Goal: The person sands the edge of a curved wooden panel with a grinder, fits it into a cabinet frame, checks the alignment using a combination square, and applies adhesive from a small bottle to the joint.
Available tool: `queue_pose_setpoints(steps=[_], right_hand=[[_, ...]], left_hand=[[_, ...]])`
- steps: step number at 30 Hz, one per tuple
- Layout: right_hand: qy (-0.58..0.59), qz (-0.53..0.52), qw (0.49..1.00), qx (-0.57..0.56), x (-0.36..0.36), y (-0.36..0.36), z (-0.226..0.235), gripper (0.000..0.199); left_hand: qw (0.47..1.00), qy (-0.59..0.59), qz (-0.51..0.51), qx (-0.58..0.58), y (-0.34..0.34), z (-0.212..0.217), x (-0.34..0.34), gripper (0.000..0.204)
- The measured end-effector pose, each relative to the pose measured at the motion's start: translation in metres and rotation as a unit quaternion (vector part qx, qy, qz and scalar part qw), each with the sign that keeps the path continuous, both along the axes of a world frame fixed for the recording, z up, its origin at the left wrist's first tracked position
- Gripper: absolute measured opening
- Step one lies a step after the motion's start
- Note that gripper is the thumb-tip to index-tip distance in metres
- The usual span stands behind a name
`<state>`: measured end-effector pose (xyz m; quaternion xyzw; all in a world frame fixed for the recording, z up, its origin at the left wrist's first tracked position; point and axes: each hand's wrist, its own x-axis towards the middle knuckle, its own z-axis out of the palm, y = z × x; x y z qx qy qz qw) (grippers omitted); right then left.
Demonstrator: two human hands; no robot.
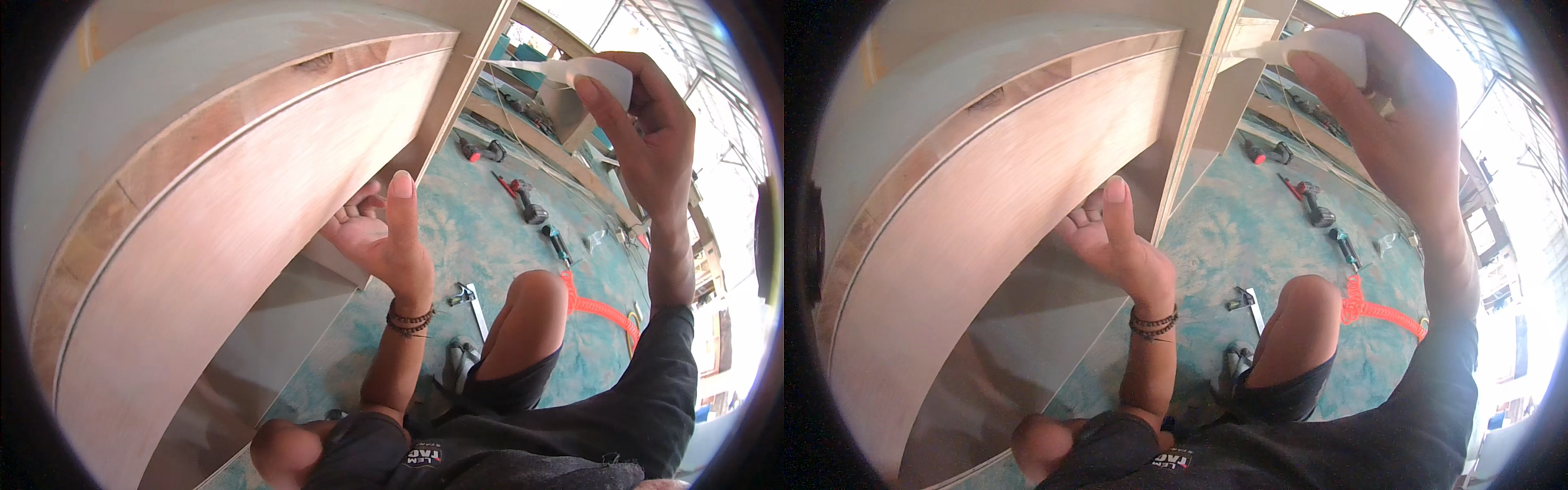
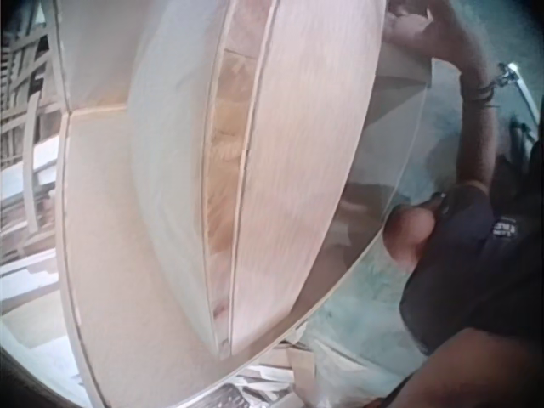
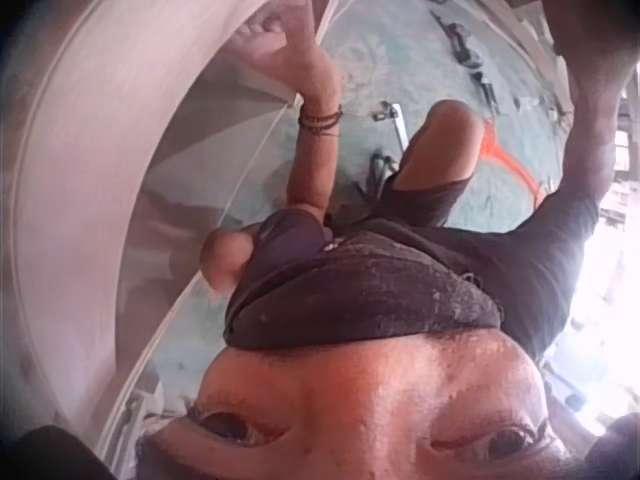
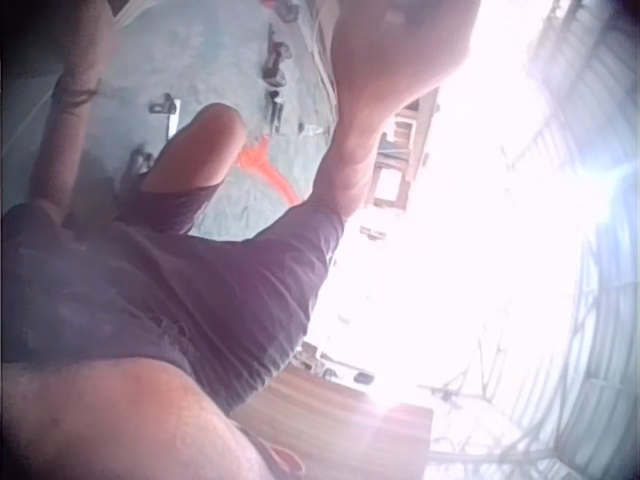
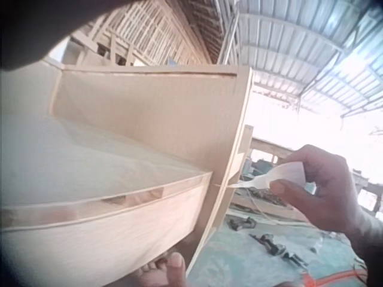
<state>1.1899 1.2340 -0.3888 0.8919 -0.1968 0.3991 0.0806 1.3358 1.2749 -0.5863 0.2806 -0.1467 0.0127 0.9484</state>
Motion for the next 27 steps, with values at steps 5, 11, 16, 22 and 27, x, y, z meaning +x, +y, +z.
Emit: queue_pose_setpoints(steps=[5, 11, 16, 22, 27], right_hand=[[0.026, 0.016, 0.999, 0.036, 0.006, -0.004, 0.005, 0.027], [0.047, 0.026, 0.998, 0.021, 0.011, -0.011, 0.014, 0.03], [0.049, 0.029, 0.998, 0.004, 0.015, -0.014, 0.018, 0.031], [0.039, 0.046, 0.998, 0.021, 0.02, -0.015, 0.019, 0.03], [0.037, 0.055, 0.998, 0.019, 0.024, -0.016, 0.02, 0.029]], left_hand=[[0.999, -0.033, 0.028, 0.023, 0.002, -0.007, 0.013, 0.075], [0.998, -0.042, 0.051, 0.018, 0.003, -0.007, 0.023, 0.065], [0.998, -0.017, 0.057, 0.037, 0.003, -0.005, 0.026, 0.059], [0.998, -0.014, 0.044, 0.035, 0.002, -0.007, 0.033, 0.062], [0.998, -0.014, 0.046, 0.033, 0.002, -0.005, 0.034, 0.06]])
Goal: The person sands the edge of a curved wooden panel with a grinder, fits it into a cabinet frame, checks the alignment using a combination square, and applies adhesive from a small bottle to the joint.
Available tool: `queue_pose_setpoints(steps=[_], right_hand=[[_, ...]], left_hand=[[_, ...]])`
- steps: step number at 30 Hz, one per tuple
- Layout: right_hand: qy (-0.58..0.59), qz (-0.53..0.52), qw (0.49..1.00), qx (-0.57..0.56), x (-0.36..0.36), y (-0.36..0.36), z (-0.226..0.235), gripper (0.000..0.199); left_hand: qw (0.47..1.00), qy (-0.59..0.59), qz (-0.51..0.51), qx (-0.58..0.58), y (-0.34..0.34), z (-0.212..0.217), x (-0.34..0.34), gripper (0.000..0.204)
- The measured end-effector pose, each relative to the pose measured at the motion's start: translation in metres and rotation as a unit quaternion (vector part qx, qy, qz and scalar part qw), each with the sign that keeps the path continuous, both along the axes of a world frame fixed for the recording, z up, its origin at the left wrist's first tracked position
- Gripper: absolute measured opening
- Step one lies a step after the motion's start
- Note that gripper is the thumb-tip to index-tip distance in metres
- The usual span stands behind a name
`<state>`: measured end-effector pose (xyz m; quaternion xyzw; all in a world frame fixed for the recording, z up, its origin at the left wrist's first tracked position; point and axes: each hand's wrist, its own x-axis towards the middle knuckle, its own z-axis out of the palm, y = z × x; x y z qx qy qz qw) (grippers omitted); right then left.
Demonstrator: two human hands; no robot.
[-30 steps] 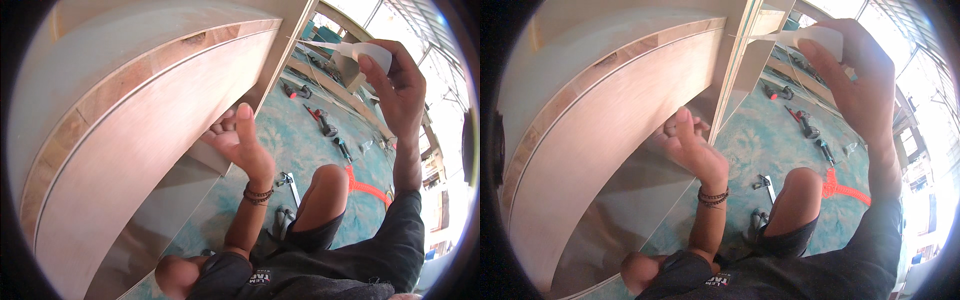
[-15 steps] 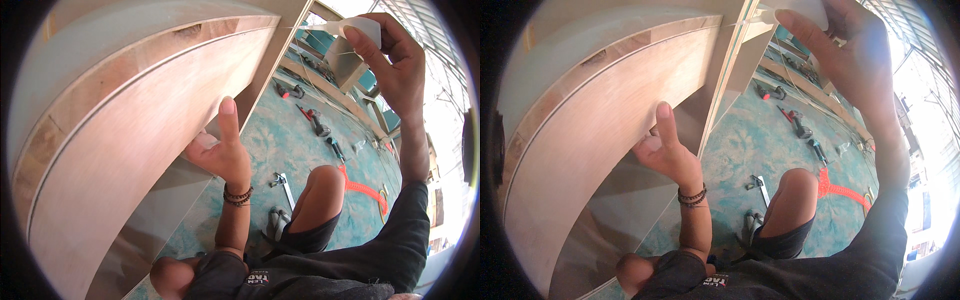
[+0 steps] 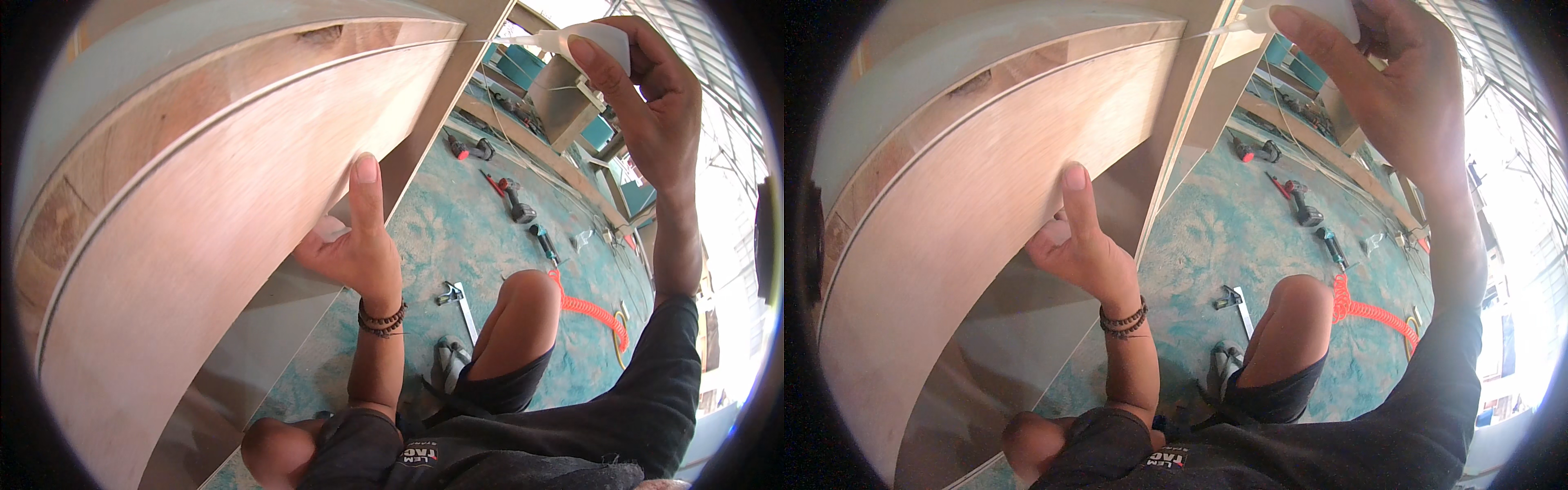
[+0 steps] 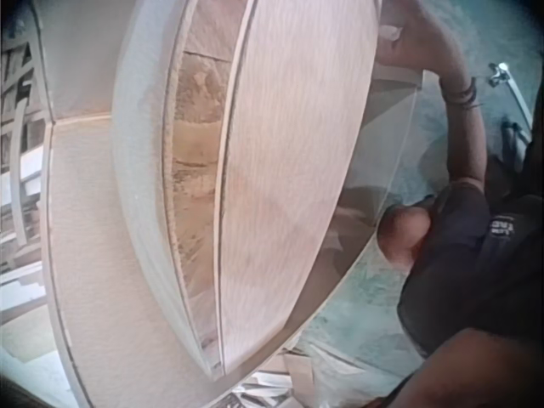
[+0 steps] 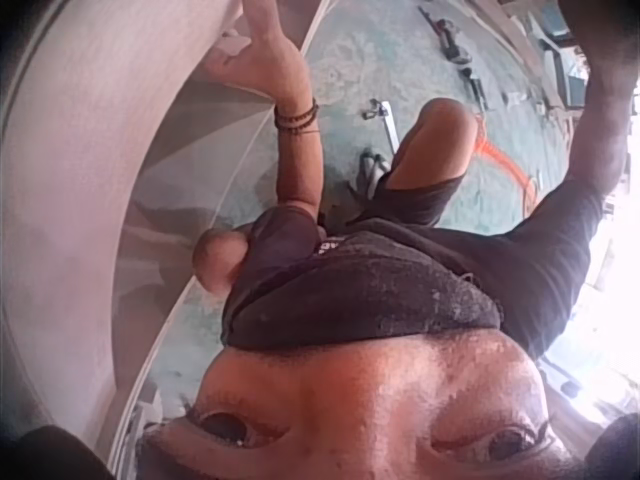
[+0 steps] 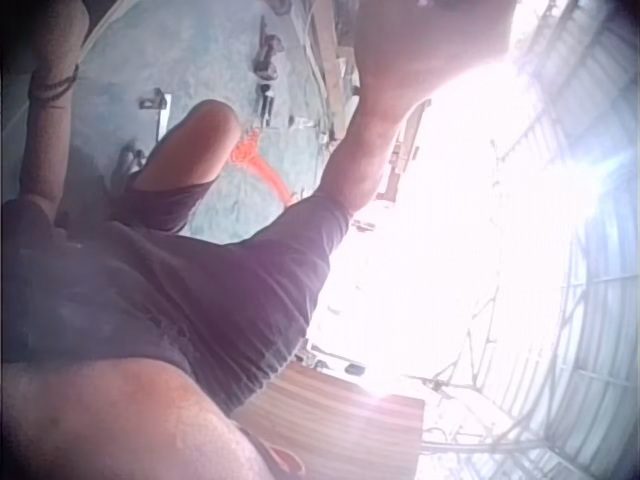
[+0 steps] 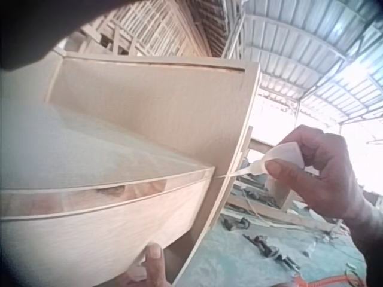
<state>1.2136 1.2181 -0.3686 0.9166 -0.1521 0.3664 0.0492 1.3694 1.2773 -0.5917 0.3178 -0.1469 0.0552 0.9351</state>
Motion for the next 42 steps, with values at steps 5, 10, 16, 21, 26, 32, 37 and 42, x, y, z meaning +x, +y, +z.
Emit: queue_pose_setpoints(steps=[5, 10, 16, 21, 26, 32, 37, 42], right_hand=[[0.012, 0.007, 1.0, -0.016, -0.001, -0.005, 0.002, 0.028], [0.016, -0.003, 1.0, -0.011, 0.003, -0.015, 0.021, 0.028], [0.019, -0.005, 1.0, -0.015, 0.005, -0.016, 0.025, 0.029], [0.006, 0.009, 1.0, -0.004, 0.007, -0.014, 0.02, 0.029], [0.012, -0.016, 1.0, -0.018, 0.004, -0.013, 0.021, 0.029], [0.017, -0.014, 1.0, 0.013, 0.001, -0.007, 0.012, 0.028], [0.033, -0.014, 0.999, -0.029, 0.006, -0.011, 0.007, 0.028], [0.031, -0.019, 0.999, -0.02, 0.008, -0.008, 0.007, 0.029]], left_hand=[[0.996, -0.006, 0.048, -0.081, -0.01, 0.004, 0.002, 0.037], [0.998, 0.002, 0.002, -0.055, -0.013, 0.025, 0.006, 0.039], [1.0, -0.016, 0.012, -0.011, -0.014, 0.024, 0.012, 0.052], [1.0, -0.007, 0.016, -0.025, -0.011, 0.022, 0.012, 0.059], [1.0, 0.01, -0.009, -0.018, -0.008, 0.025, 0.011, 0.07], [1.0, 0.009, -0.018, 0.002, -0.005, 0.022, 0.012, 0.067], [1.0, -0.001, 0.003, -0.006, -0.006, 0.02, 0.013, 0.062], [1.0, 0.009, -0.003, -0.015, -0.004, 0.022, 0.012, 0.06]])
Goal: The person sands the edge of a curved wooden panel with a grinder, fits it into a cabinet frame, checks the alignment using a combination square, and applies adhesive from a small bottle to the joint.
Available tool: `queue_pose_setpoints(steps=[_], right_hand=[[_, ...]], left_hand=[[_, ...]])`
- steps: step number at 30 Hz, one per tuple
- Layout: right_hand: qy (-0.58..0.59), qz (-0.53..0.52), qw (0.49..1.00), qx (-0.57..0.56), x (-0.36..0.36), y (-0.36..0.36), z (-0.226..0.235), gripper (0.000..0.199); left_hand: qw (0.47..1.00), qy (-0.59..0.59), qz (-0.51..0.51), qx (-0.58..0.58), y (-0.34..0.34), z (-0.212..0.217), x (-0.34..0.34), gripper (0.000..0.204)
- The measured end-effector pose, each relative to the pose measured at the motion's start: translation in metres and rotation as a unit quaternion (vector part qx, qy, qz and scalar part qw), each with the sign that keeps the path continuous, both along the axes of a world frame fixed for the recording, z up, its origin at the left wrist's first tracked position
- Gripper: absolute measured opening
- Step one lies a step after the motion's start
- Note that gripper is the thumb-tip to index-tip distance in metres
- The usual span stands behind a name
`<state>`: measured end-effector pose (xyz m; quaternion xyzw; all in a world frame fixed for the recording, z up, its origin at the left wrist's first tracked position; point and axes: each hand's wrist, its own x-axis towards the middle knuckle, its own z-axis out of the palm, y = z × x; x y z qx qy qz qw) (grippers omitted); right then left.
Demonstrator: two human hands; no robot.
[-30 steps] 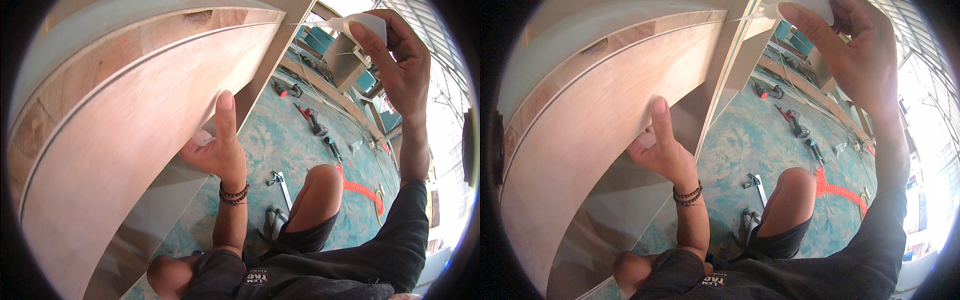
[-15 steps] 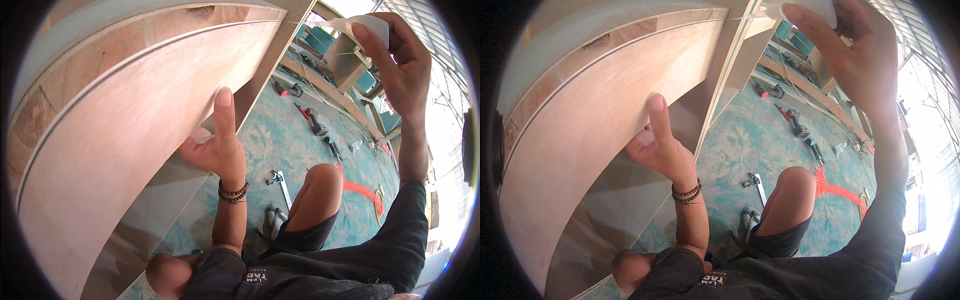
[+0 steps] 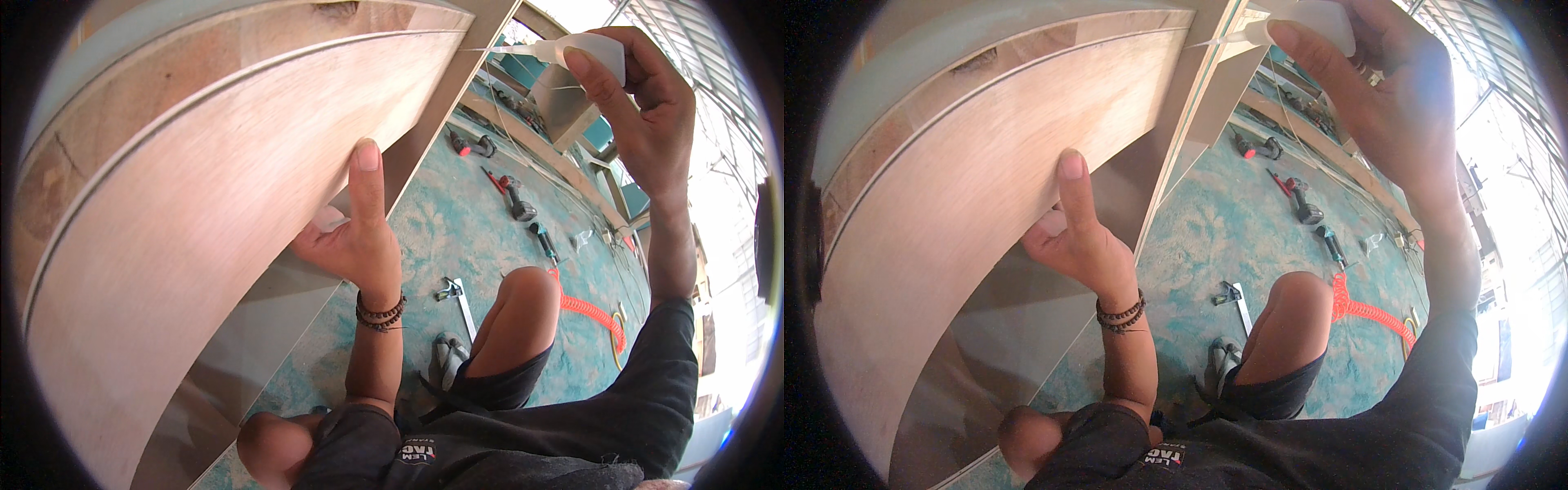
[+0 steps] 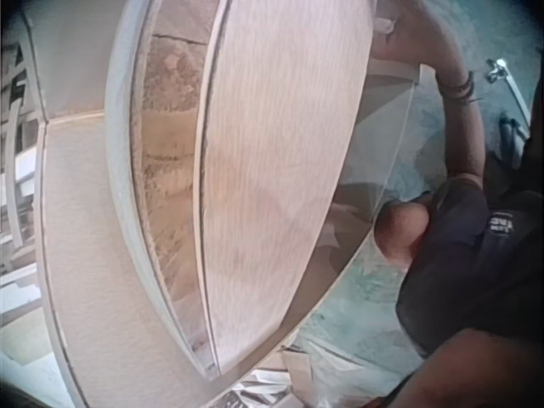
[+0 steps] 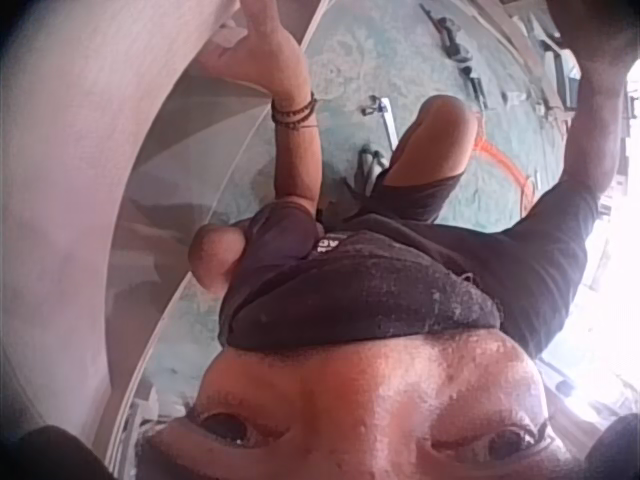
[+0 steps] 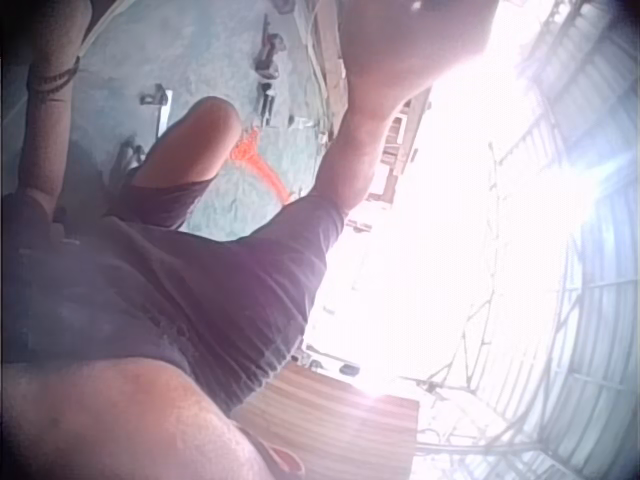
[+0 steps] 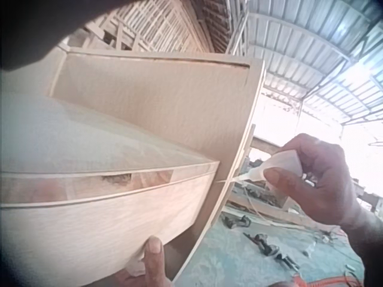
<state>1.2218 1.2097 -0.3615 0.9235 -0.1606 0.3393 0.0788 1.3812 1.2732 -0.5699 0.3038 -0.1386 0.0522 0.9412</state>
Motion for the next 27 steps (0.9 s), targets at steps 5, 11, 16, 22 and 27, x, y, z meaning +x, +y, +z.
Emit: queue_pose_setpoints(steps=[5, 11, 16, 22, 27], right_hand=[[0.002, -0.001, 1.0, 0.003, -0.001, 0.0, -0.001, 0.03], [0.001, 0.006, 1.0, -0.015, -0.003, -0.003, -0.001, 0.03], [0.008, 0.012, 1.0, -0.014, -0.004, -0.004, -0.002, 0.03], [-0.011, -0.008, 1.0, 0.007, -0.003, 0.001, -0.006, 0.028], [-0.009, -0.036, 0.999, 0.023, -0.012, 0.001, -0.007, 0.028]], left_hand=[[1.0, -0.003, -0.003, 0.003, 0.0, -0.004, -0.001, 0.06], [1.0, -0.002, 0.01, -0.013, -0.003, -0.002, -0.001, 0.061], [1.0, 0.004, -0.007, -0.001, 0.0, -0.002, -0.002, 0.061], [0.999, -0.019, 0.011, 0.043, 0.003, -0.005, 0.005, 0.058], [1.0, 0.004, -0.001, 0.007, 0.004, 0.003, 0.0, 0.058]])
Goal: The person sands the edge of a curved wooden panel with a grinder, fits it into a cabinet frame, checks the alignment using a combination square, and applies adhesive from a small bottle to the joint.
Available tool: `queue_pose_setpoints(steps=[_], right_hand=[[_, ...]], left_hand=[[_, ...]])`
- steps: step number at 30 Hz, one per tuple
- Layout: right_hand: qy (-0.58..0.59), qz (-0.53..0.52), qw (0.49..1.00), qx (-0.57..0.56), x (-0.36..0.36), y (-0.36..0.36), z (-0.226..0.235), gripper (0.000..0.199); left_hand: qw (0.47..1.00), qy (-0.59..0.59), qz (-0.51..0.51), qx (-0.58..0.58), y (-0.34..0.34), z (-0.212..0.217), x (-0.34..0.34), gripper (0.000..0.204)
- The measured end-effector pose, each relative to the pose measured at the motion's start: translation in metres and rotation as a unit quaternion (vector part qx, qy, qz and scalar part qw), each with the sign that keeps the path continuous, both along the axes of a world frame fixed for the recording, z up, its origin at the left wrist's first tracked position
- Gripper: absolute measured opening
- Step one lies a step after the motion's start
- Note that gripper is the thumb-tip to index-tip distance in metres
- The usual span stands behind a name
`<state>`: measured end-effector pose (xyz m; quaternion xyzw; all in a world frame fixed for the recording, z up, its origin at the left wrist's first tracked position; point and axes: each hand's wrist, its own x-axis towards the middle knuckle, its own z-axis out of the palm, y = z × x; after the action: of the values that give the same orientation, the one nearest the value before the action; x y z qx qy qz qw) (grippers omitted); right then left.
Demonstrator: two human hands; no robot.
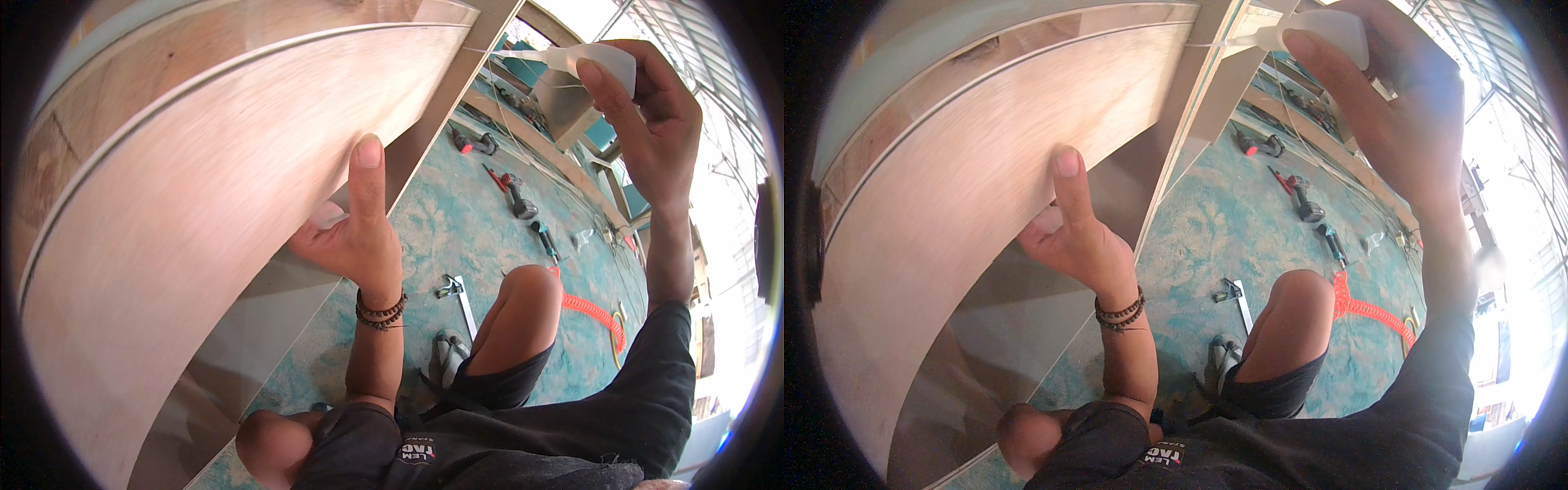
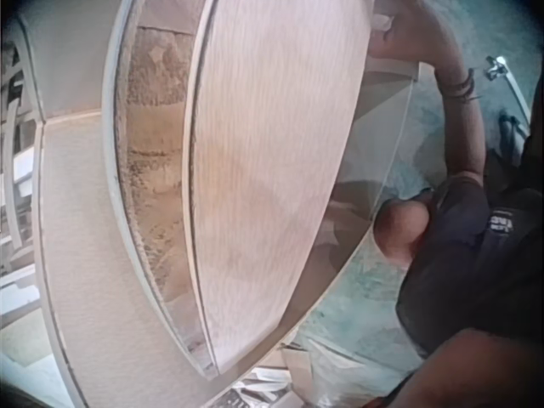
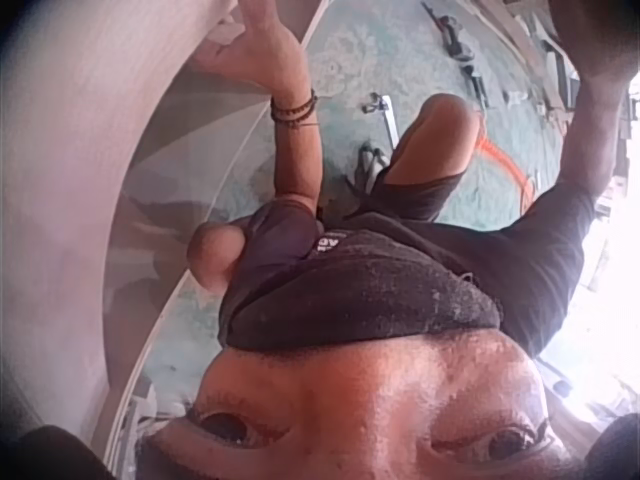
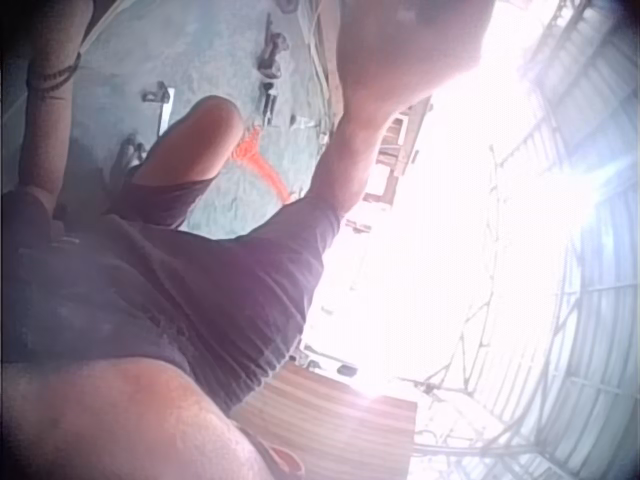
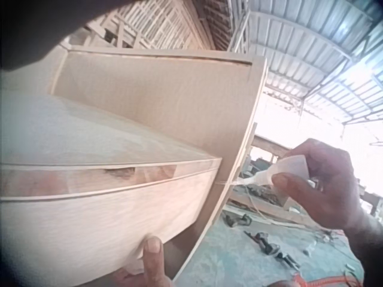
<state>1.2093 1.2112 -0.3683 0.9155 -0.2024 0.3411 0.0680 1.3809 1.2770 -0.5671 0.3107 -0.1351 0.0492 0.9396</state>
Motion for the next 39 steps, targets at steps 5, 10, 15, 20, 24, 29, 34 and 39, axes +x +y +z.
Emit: queue_pose_setpoints(steps=[5, 10, 15, 20, 24, 29, 34, 39], right_hand=[[0.005, 0.026, 1.0, -0.003, 0.007, 0.0, -0.009, 0.029], [0.013, 0.017, 1.0, 0.007, 0.012, 0.0, -0.009, 0.028], [0.018, 0.031, 0.999, 0.002, 0.013, -0.001, -0.008, 0.028], [0.016, 0.034, 0.999, -0.008, 0.012, -0.003, -0.008, 0.028], [0.002, 0.036, 0.999, -0.016, 0.012, -0.005, -0.01, 0.028], [0.016, -0.003, 1.0, 0.0, 0.005, -0.001, -0.01, 0.026], [-0.004, 0.034, 0.999, 0.014, 0.006, -0.001, -0.025, 0.024], [0.01, 0.04, 0.999, 0.021, 0.012, -0.005, -0.022, 0.027]], left_hand=[[1.0, -0.003, 0.01, -0.002, 0.0, 0.0, 0.001, 0.058], [1.0, 0.0, 0.005, 0.0, 0.001, 0.001, 0.001, 0.057], [0.999, 0.009, 0.025, -0.031, -0.003, -0.001, 0.002, 0.048], [1.0, 0.002, 0.019, -0.009, -0.003, -0.004, 0.004, 0.056], [0.998, 0.007, 0.053, -0.03, -0.009, -0.001, 0.003, 0.056], [1.0, -0.001, 0.013, 0.001, -0.002, -0.004, 0.005, 0.06], [1.0, 0.021, 0.0, 0.0, -0.001, -0.002, 0.001, 0.066], [1.0, 0.008, 0.012, 0.002, -0.001, 0.001, 0.003, 0.067]])
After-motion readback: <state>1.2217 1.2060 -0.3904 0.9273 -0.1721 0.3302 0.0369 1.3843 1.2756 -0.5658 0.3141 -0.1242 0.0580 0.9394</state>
